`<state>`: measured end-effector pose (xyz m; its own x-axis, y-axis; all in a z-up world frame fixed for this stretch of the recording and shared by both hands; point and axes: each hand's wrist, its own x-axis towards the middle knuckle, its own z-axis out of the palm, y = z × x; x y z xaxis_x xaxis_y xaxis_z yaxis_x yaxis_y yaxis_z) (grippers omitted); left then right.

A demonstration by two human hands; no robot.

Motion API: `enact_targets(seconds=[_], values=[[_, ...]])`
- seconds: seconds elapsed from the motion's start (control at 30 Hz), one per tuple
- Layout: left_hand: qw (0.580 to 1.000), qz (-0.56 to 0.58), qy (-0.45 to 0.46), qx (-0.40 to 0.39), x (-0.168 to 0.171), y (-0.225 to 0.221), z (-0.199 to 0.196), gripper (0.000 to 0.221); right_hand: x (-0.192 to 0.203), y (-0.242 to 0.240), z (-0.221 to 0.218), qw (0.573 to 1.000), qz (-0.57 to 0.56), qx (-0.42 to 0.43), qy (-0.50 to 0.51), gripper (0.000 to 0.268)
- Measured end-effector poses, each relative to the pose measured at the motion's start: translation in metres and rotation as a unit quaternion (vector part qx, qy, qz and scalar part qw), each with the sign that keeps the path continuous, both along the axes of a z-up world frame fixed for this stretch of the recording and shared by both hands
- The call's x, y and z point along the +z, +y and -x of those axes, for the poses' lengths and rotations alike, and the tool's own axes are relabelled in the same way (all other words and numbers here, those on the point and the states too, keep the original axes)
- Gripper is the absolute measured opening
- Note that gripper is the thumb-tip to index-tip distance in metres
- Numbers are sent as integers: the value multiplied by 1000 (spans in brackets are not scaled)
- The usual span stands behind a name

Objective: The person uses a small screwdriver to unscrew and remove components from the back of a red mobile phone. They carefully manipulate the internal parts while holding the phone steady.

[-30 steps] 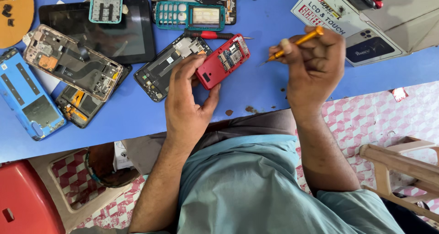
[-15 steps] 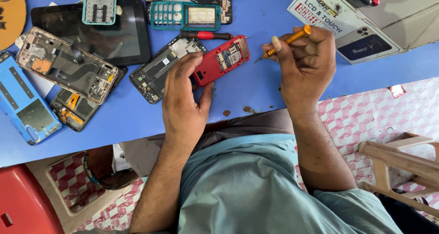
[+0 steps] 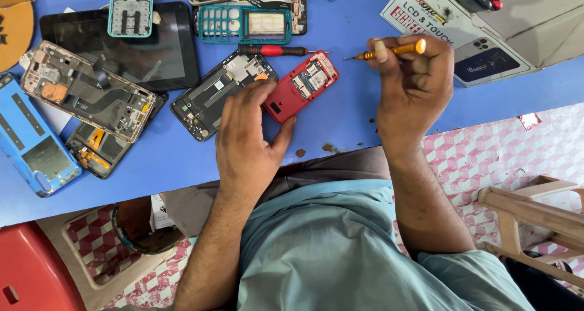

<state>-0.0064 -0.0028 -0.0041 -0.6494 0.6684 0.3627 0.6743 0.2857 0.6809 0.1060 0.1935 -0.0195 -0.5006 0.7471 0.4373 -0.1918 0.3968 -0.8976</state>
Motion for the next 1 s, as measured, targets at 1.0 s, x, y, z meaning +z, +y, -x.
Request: enact_targets(seconds=[1.0], values=[[977,-168,-120,50,0,-8,8,15,16,2,2,998,38,54,-7,21]])
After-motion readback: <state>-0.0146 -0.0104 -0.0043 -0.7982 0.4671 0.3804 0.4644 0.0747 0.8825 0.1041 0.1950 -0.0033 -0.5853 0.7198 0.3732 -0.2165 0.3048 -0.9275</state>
